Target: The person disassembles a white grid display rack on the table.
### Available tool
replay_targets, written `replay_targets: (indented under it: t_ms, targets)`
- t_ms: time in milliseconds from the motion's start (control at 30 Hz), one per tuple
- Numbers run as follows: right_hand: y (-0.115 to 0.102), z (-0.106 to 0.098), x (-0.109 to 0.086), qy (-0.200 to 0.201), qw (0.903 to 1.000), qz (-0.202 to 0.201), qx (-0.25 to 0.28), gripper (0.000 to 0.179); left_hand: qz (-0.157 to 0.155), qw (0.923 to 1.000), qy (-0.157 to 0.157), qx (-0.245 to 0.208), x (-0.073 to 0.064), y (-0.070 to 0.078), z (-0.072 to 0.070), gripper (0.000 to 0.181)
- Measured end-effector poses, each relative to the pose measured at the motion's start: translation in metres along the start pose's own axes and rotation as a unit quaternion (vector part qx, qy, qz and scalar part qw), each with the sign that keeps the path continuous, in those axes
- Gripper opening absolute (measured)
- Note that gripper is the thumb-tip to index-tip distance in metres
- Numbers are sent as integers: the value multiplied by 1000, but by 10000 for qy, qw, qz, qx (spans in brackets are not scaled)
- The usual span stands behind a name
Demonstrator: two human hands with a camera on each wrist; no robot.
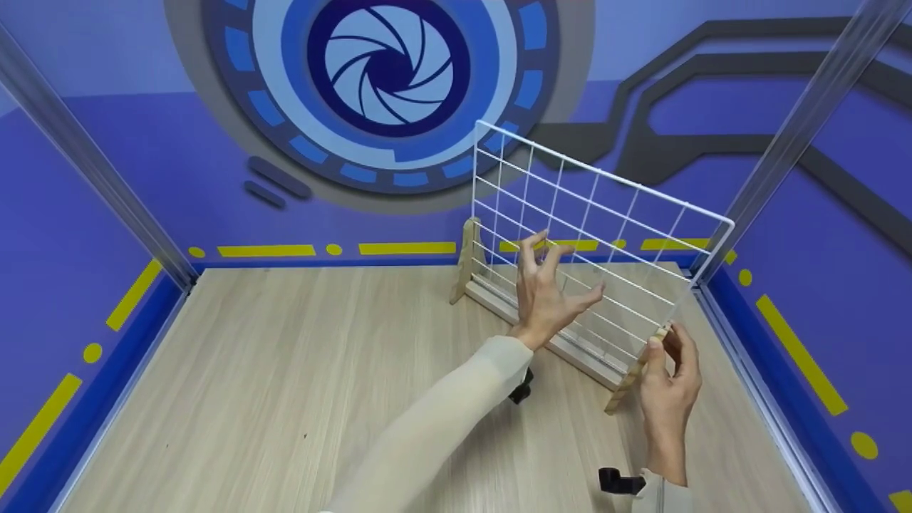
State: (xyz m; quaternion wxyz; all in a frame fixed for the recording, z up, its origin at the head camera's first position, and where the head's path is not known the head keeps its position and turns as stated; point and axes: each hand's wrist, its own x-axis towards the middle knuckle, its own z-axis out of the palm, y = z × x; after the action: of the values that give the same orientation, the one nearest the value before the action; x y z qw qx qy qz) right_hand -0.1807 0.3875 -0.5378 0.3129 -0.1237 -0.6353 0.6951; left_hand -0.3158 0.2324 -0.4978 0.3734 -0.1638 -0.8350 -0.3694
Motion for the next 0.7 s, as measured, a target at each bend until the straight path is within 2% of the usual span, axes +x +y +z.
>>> replay_targets:
  t_ms: [167,367,567,700]
  targets:
    - [0,0,0,3,9999,3,-115,50,48,9999,46,-131,4,1,-2,67]
    - [0,0,0,-91,9999,54,-12,49,59,9996,113,-233,8,3,-5,66]
    - [0,1,-1,-140,9997,-95,158,48,52,9990,71,-430,13,6,-7,64]
    - [0,1,0,-133,9996,-162,196,47,54,9991,70,-409,17,9,-9,66]
